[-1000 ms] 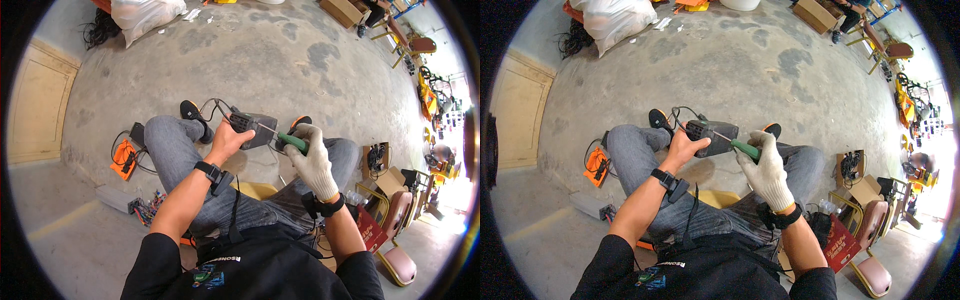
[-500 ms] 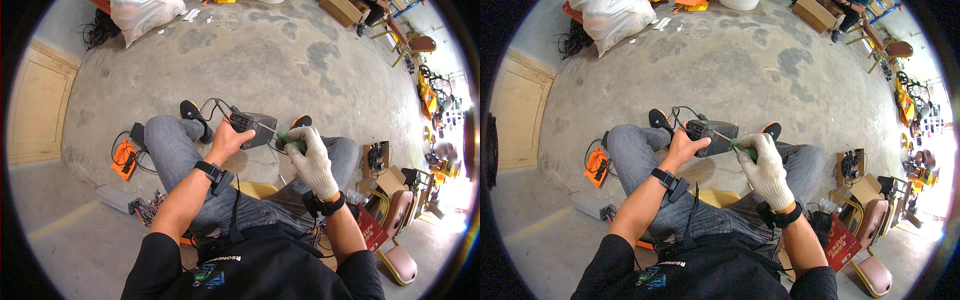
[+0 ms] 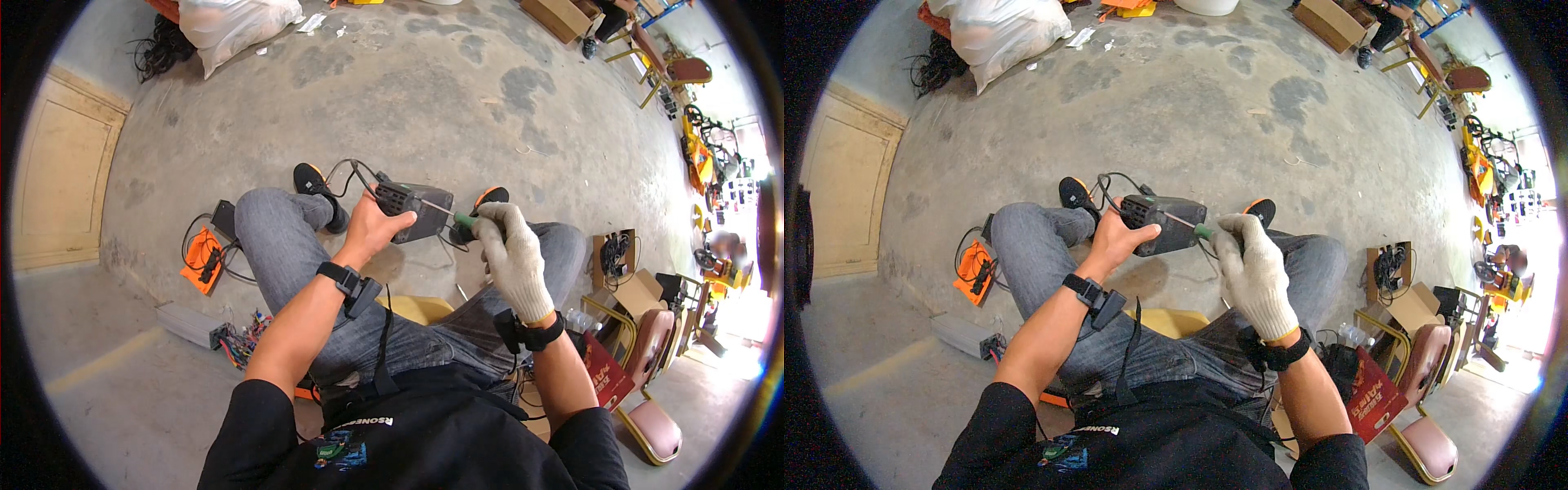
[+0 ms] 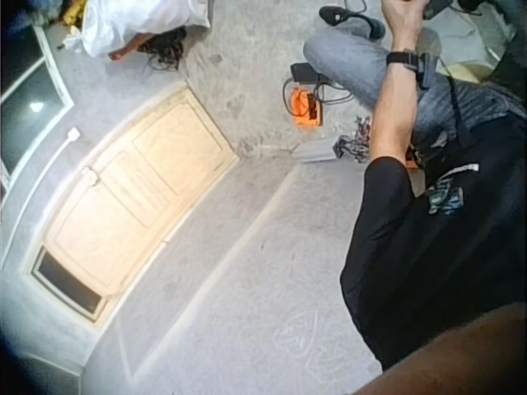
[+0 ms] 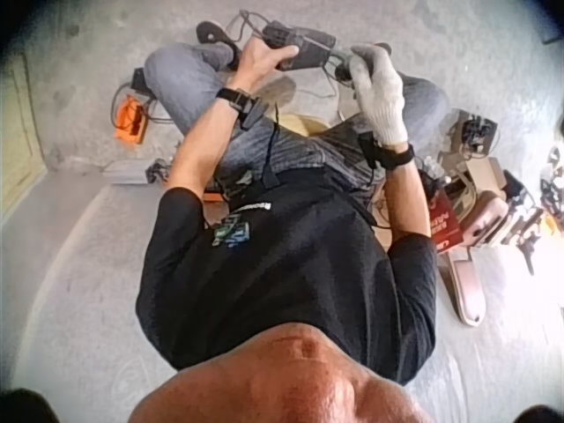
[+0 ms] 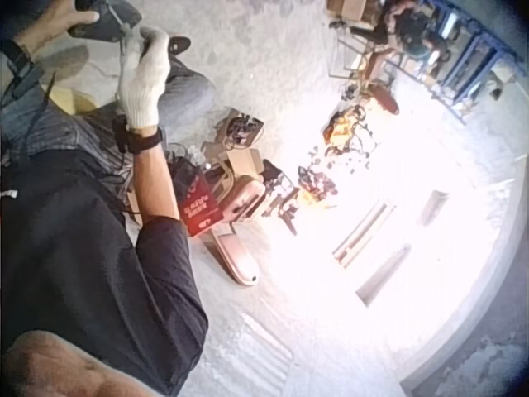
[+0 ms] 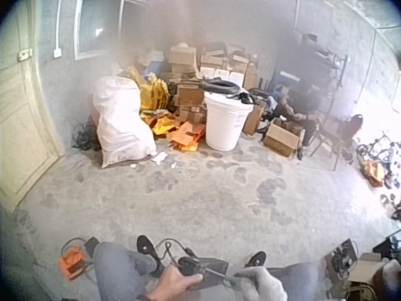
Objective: Dismantling and inspecting a power supply unit and an orange plastic casing using a screwdriver.
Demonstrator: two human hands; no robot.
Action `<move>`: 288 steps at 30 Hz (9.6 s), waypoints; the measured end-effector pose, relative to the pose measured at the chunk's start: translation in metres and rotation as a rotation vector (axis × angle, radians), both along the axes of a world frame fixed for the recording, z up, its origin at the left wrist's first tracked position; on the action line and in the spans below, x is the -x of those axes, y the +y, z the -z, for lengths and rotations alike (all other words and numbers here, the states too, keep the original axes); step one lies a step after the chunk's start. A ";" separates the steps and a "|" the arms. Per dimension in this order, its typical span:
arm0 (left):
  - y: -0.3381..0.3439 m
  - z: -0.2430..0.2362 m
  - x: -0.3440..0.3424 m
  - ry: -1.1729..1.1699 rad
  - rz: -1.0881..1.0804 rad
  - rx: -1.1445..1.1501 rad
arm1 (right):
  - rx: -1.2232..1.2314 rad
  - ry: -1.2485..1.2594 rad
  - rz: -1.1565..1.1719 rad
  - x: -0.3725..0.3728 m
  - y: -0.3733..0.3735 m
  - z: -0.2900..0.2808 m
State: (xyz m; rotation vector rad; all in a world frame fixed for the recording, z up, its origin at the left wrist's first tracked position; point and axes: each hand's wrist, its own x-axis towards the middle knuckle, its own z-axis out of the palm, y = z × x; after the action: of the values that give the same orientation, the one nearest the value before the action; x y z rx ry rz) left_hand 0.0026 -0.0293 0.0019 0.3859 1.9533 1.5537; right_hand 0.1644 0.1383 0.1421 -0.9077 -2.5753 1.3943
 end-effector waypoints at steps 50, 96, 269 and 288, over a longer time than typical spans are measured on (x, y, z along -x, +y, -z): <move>0.001 0.005 -0.001 -0.025 0.006 -0.046 | -0.240 0.109 -0.049 0.004 -0.003 0.002; 0.002 -0.001 -0.001 -0.065 0.019 -0.051 | -0.059 -0.093 0.109 0.004 -0.003 -0.002; -0.003 0.018 -0.002 0.051 0.092 0.064 | 0.361 -0.380 -0.225 0.026 0.013 -0.003; 0.004 0.011 -0.006 0.086 0.056 0.196 | -0.704 -0.260 -0.754 0.028 -0.003 -0.011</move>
State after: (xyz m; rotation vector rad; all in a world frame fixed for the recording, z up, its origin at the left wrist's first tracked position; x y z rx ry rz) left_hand 0.0088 -0.0255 -0.0096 0.4264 2.1199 1.3163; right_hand 0.1362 0.1351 0.1532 0.0107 -3.4002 0.2999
